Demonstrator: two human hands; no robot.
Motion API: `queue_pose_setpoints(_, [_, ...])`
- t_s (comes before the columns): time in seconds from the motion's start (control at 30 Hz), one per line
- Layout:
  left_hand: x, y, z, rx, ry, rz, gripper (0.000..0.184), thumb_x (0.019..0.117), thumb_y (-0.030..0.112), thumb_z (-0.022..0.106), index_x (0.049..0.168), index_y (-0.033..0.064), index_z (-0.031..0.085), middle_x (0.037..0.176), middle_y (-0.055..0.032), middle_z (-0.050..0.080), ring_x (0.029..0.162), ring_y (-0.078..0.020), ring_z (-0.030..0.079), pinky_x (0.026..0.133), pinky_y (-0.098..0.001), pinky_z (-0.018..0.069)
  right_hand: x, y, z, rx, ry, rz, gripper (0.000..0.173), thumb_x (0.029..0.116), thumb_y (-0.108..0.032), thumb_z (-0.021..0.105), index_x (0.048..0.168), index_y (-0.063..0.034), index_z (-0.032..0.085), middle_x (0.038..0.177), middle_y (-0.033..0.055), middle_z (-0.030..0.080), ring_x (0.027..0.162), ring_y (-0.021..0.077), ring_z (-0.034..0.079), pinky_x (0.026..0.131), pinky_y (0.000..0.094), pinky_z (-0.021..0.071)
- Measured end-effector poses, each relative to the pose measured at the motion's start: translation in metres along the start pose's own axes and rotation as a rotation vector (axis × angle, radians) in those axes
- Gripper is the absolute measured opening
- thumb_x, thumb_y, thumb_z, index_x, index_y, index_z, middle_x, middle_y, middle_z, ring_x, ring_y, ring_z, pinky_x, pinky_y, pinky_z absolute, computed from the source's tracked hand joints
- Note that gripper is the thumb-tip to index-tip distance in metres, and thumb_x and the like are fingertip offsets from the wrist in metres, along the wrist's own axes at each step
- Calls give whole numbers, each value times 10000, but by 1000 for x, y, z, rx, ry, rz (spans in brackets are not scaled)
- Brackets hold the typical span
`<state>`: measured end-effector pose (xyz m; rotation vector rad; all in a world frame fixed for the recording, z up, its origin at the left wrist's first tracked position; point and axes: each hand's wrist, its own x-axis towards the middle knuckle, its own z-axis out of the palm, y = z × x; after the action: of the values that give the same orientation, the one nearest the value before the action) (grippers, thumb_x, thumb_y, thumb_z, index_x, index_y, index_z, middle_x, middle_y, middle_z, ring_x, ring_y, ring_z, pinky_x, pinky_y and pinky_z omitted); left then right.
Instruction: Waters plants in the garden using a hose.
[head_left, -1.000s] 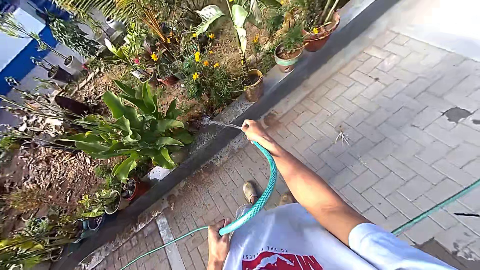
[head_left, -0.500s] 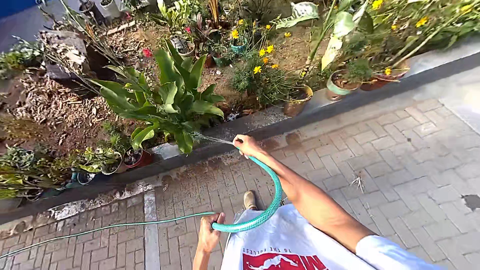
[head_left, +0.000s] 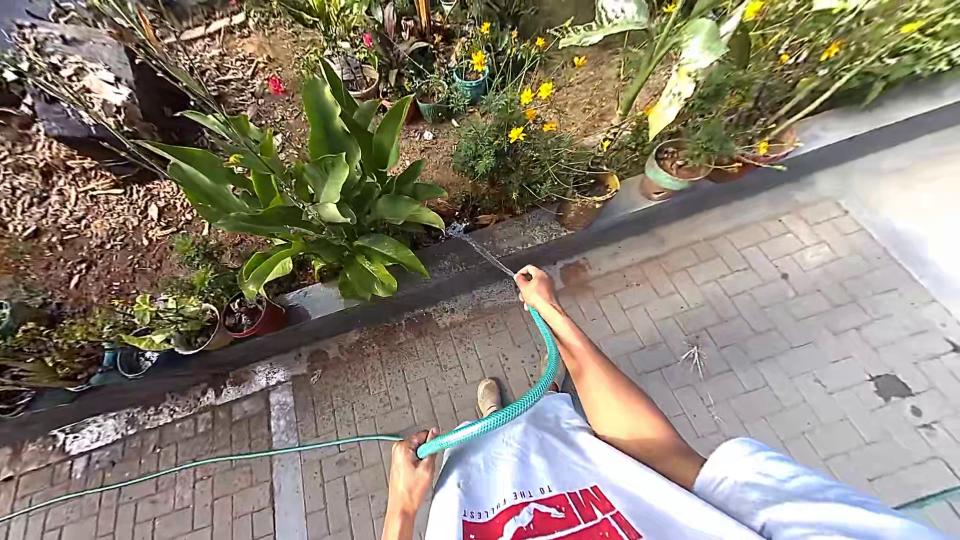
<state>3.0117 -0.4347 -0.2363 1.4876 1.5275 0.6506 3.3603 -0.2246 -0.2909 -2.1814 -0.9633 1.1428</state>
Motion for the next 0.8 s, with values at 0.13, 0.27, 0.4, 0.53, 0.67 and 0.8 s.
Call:
queue_pose_setpoints(0.13, [14,3,2,-6,-58,18,385,965,274,549,598,162,539,513,119,423,468,23,414,474,-210,355,2,1,-11,1,22,16,314,1093,-296,503,1291,-83,621,901,206,674,648,300,646,621,475,562])
queue_pose_setpoints(0.27, [24,4,3,-26,-81,44,381,962,260,549,593,168,532,509,124,419,460,33,403,462,-201,337,-7,-5,-18,-36,-5,26,303,1092,-295,506,1289,-101,629,886,200,677,638,299,649,615,468,562])
queue_pose_setpoints(0.4, [29,5,1,6,-75,80,408,963,275,550,571,170,511,495,122,395,444,28,381,448,-201,316,-4,-2,-22,3,9,26,297,1089,-305,512,1280,-110,630,875,196,669,620,291,634,592,466,551])
queue_pose_setpoints(0.53, [31,7,4,18,-70,76,404,968,274,552,580,167,520,498,118,404,448,24,389,454,-207,327,4,-2,-25,8,18,30,294,1089,-311,515,1274,-115,632,867,192,663,608,288,627,584,466,549])
queue_pose_setpoints(0.67, [30,9,9,12,-59,75,405,965,265,548,574,170,506,498,119,391,448,28,378,453,-204,317,1,-8,-27,-25,19,15,289,1090,-314,507,1261,-120,635,855,187,668,597,282,631,571,458,548])
queue_pose_setpoints(0.8, [31,11,12,-4,-53,61,383,955,253,550,583,166,528,500,123,403,451,35,391,454,-197,325,-2,-14,-30,-40,23,14,283,1090,-290,502,1254,-106,640,889,210,675,623,309,643,594,485,550])
